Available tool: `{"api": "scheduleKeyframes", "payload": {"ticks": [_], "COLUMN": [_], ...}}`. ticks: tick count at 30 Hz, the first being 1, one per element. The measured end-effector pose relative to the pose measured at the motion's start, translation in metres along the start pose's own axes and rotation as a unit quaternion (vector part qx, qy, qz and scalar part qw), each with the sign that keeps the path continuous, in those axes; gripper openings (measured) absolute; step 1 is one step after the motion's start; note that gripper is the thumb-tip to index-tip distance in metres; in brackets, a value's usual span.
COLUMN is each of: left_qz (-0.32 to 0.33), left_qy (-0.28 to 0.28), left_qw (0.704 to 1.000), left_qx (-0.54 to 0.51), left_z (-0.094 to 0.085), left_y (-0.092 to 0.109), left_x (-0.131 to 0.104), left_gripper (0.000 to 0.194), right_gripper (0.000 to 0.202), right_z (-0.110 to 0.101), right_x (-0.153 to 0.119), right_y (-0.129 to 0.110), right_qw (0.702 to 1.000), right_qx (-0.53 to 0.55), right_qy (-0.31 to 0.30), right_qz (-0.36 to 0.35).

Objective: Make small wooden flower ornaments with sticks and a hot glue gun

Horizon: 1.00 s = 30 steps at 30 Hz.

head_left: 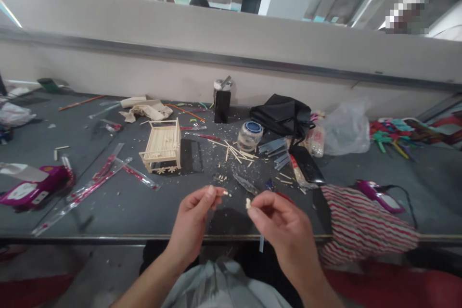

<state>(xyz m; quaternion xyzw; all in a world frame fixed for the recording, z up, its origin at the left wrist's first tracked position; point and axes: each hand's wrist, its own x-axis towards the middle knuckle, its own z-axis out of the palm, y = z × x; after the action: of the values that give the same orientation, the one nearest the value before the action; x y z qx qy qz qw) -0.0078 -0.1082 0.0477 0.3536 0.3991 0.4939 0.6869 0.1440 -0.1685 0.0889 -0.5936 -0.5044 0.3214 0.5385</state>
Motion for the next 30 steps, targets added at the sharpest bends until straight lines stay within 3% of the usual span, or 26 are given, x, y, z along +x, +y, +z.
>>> {"api": "scheduleKeyframes", "payload": {"ticks": [2, 4, 7, 13, 18, 30], "left_qz": [-0.005, -0.008, -0.023, -0.011, -0.014, -0.032], "left_qy": [-0.003, -0.013, -0.036, -0.080, -0.076, -0.072], "left_qw": [1.000, 1.000, 0.999, 0.995, 0.995, 0.996], "left_qx": [-0.004, -0.005, -0.014, -0.056, -0.064, -0.043], "left_z": [0.004, 0.006, 0.006, 0.005, 0.006, 0.005], "left_y": [-0.001, -0.001, 0.000, 0.002, 0.000, 0.002], "left_x": [-0.004, -0.007, -0.012, -0.015, -0.014, -0.011], "left_gripper": [0.029, 0.030, 0.032, 0.034, 0.034, 0.037], "right_gripper": [0.010, 0.013, 0.015, 0.015, 0.012, 0.009], "right_z": [0.005, 0.009, 0.013, 0.018, 0.018, 0.012], "right_x": [-0.002, -0.001, 0.001, 0.002, 0.000, 0.001], "right_y": [-0.003, -0.004, -0.002, 0.002, 0.002, 0.010], "right_qw": [0.986, 0.951, 0.907, 0.857, 0.830, 0.849], "right_qx": [-0.117, -0.204, -0.277, -0.375, -0.419, -0.381], "right_qy": [0.013, 0.023, 0.037, 0.058, 0.057, 0.005], "right_qz": [-0.121, -0.232, -0.314, -0.349, -0.364, -0.366]}}
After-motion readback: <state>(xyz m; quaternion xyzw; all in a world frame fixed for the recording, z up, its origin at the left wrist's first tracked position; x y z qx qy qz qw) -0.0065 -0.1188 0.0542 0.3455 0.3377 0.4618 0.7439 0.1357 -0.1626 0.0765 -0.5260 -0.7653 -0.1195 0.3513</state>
